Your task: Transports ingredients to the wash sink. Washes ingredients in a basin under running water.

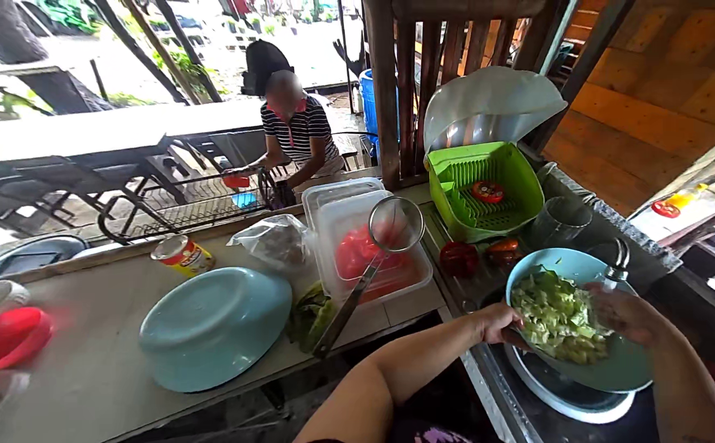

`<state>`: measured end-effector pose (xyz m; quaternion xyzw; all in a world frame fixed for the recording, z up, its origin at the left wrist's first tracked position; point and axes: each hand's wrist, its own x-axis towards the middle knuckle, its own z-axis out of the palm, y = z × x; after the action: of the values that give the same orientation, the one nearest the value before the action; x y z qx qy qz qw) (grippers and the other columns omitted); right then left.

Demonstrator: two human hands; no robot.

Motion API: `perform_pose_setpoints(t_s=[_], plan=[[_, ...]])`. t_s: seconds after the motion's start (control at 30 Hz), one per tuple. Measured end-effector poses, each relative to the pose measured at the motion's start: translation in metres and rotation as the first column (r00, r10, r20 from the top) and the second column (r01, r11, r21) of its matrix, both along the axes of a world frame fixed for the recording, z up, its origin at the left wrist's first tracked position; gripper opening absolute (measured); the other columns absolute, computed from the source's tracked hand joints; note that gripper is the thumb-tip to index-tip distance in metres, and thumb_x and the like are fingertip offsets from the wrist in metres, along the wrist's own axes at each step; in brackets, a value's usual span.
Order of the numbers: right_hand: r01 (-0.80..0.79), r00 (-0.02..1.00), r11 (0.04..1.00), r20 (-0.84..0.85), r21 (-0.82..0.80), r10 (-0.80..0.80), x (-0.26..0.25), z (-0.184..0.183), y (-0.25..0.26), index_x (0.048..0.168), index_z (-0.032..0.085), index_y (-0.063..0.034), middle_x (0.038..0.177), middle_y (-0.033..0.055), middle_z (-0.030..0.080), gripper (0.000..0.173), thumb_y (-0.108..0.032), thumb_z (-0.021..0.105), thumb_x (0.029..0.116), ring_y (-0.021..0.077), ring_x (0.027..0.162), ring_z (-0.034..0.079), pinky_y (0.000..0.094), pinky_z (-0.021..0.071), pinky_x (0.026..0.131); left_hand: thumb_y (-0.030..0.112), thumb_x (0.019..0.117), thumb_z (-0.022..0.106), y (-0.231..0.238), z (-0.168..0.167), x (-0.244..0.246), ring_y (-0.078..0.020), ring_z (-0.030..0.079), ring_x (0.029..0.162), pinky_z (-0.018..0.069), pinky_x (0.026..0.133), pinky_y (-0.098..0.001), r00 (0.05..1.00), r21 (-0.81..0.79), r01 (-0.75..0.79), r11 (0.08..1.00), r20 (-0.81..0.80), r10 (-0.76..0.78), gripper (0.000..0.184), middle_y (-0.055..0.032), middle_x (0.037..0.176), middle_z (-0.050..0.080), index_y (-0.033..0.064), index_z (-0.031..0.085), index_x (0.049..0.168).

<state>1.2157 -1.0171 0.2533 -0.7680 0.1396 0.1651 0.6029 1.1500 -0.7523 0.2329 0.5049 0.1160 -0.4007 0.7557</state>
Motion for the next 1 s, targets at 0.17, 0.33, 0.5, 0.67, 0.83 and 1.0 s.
perform_pose_setpoints(t_s=[0.17,0.33,0.5,0.67,0.83,1.0], plan=[[0.018,0.988,0.969,0.154,-0.247,0.021,-0.002,0.018,-0.013,0.129,0.056,0.0082,0.110,0.0198,0.064,0.030,-0.001,0.061,0.1002,0.0184,0.085,0.066,0.0363,0.0584,0.081,-0.003,0.1003,0.039,0.002,-0.002,-0.002,-0.0217,0.066,0.086,0.0586,0.076,-0.0393,1.000,-0.038,0.006,0.999,0.005,-0.006,0.027,-0.0134,0.105,0.062,0.0011,0.050,0.124],[0.174,0.962,0.910,0.262,-0.376,-0.076,0.012,0.015,-0.017,0.126,0.062,0.0061,0.108,0.0208,0.068,0.027,-0.010,0.056,0.1054,0.0220,0.089,0.065,0.0411,0.0542,0.084,-0.001,0.1016,0.039,0.019,-0.003,-0.006,-0.0219,0.067,0.085,0.0596,0.078,-0.0391,0.999,-0.014,-0.043,0.999,-0.020,0.042,0.022,-0.0131,0.102,0.063,0.0008,0.051,0.120],[-0.041,0.974,0.734,0.137,-0.678,0.181,0.014,-0.011,-0.038,0.140,0.058,0.0030,0.141,0.0325,0.056,0.042,-0.026,0.044,0.1118,0.0495,0.136,0.050,0.0680,0.0340,0.113,-0.002,0.0999,0.044,0.044,0.000,-0.016,-0.0178,0.065,0.077,0.0588,0.073,-0.0355,0.993,0.078,-0.113,0.991,-0.015,0.114,0.013,-0.0083,0.089,0.061,0.0028,0.053,0.108],[0.085,0.989,0.884,0.145,-0.460,-0.020,-0.014,-0.039,-0.024,0.145,0.053,0.0015,0.146,0.0289,0.054,0.043,-0.024,0.044,0.1121,0.0416,0.138,0.050,0.0602,0.0357,0.115,-0.004,0.0991,0.040,0.047,-0.003,-0.008,-0.0203,0.069,0.081,0.0607,0.076,-0.0378,0.990,0.017,-0.136,0.991,-0.021,0.137,0.016,-0.0099,0.093,0.065,0.0028,0.053,0.108],[0.368,0.923,0.881,0.231,-0.298,-0.308,-0.039,-0.061,-0.029,0.148,0.050,0.0009,0.146,0.0267,0.054,0.043,-0.023,0.043,0.1121,0.0356,0.136,0.052,0.0547,0.0384,0.114,-0.003,0.0996,0.041,0.027,0.000,0.001,-0.0205,0.068,0.083,0.0599,0.077,-0.0382,0.999,0.023,-0.036,0.999,0.013,0.036,0.023,-0.0109,0.098,0.064,0.0019,0.051,0.120],[0.510,0.856,0.817,0.252,-0.270,-0.451,-0.067,-0.052,-0.037,0.145,0.052,0.0019,0.143,0.0272,0.055,0.043,-0.024,0.044,0.1114,0.0351,0.131,0.055,0.0548,0.0418,0.110,-0.001,0.1001,0.044,0.005,-0.003,0.007,-0.0202,0.067,0.083,0.0590,0.077,-0.0380,0.999,0.054,0.038,0.998,0.013,-0.039,0.023,-0.0113,0.100,0.063,0.0018,0.051,0.122]])
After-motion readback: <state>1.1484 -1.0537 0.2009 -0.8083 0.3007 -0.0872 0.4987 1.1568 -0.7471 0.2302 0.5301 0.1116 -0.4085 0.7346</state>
